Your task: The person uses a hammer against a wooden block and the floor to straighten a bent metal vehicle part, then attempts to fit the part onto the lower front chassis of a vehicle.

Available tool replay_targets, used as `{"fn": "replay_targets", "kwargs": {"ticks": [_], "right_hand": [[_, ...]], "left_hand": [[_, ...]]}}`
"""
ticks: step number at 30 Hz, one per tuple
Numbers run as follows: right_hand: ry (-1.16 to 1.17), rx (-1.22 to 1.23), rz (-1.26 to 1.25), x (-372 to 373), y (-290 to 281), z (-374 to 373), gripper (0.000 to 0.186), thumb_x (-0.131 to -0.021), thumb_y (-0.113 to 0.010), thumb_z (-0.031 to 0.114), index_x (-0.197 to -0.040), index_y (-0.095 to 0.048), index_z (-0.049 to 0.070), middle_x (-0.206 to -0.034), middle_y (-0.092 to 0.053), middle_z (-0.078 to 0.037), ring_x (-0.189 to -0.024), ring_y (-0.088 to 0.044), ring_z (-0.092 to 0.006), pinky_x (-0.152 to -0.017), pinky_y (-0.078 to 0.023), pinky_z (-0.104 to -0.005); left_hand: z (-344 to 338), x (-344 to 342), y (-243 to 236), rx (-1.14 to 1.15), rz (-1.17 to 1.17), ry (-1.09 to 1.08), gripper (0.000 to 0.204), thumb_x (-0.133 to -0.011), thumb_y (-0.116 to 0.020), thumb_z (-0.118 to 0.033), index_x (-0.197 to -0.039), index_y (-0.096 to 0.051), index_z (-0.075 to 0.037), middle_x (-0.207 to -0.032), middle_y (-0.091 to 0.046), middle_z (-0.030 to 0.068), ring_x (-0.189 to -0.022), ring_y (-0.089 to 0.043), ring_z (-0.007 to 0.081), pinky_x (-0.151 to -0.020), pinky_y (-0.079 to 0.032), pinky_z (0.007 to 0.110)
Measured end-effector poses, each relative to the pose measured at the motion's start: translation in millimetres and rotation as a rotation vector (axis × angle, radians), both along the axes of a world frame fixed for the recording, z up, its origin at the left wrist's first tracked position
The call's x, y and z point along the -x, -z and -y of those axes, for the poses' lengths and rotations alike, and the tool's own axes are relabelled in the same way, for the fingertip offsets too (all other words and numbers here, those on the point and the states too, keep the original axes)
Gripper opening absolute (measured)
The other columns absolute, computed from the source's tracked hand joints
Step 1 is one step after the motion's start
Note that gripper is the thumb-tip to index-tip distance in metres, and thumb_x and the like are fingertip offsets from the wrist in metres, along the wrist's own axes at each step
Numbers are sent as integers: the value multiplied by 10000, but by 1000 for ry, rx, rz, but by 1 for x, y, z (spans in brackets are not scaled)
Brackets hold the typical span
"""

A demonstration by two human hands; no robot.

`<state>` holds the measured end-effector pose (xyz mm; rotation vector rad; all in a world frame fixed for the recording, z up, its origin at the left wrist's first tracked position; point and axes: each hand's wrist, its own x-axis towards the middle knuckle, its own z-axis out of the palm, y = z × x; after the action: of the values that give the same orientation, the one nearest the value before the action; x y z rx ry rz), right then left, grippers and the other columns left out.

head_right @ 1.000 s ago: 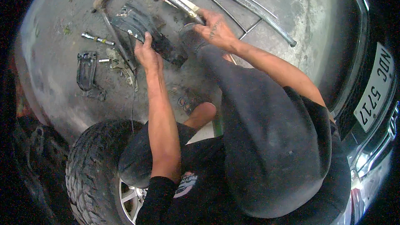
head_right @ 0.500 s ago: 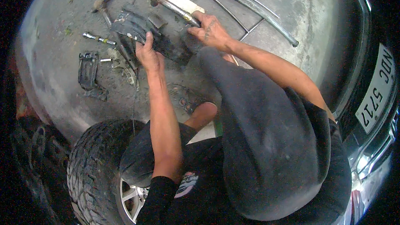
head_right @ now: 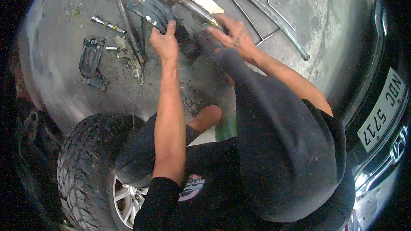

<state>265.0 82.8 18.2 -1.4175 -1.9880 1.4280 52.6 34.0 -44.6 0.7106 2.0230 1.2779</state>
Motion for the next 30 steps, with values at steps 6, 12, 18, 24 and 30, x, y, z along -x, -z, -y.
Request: {"fn": "replay_targets", "kwargs": {"ticks": [6,12,18,24,30], "right_hand": [[6,-9,28,-7,-9,-3,462,-962,-649,345,-1270,-612,3,-940,-712,-252,-785,-721,-370,-711,-540,-424],[-85,-113,51,7,-4,6,479,-974,-644,309,-1345,-559,19,-865,-697,-258,-784,-727,-396,-678,-536,-451],[-53,-69,68,7,-11,6,512,-982,-643,318,-1391,-532,31,-818,-692,-270,-712,-745,-345,-657,-550,-432],[-107,-38,166,9,12,10,492,-1007,-617,310,-1400,-519,31,-769,-689,-251,-662,-748,-317,-629,-551,-424],[-82,92,151,13,12,13,484,-1018,-599,291,-1403,-494,16,-749,-681,-260,-656,-747,-323,-619,-550,-435]], "left_hand": [[-9,-15,-18,-70,147,34,278,-862,-781,-83,-1050,-663,84,-978,-728,187,-901,-668,275,-874,-505,393],[5,-7,-9,-75,-29,-73,327,-861,-736,-26,-1147,-633,96,-1076,-715,234,-954,-683,369,-899,-500,422],[-3,-7,-11,-57,72,-68,251,-852,-722,6,-1077,-662,101,-982,-732,216,-898,-694,330,-858,-509,410],[-4,-9,-12,-49,37,-88,184,-838,-736,-11,-955,-665,112,-881,-730,203,-788,-670,286,-783,-504,400],[1,-4,-8,-83,61,-97,156,-860,-736,-37,-957,-697,78,-878,-744,156,-774,-662,232,-766,-502,373]]}}
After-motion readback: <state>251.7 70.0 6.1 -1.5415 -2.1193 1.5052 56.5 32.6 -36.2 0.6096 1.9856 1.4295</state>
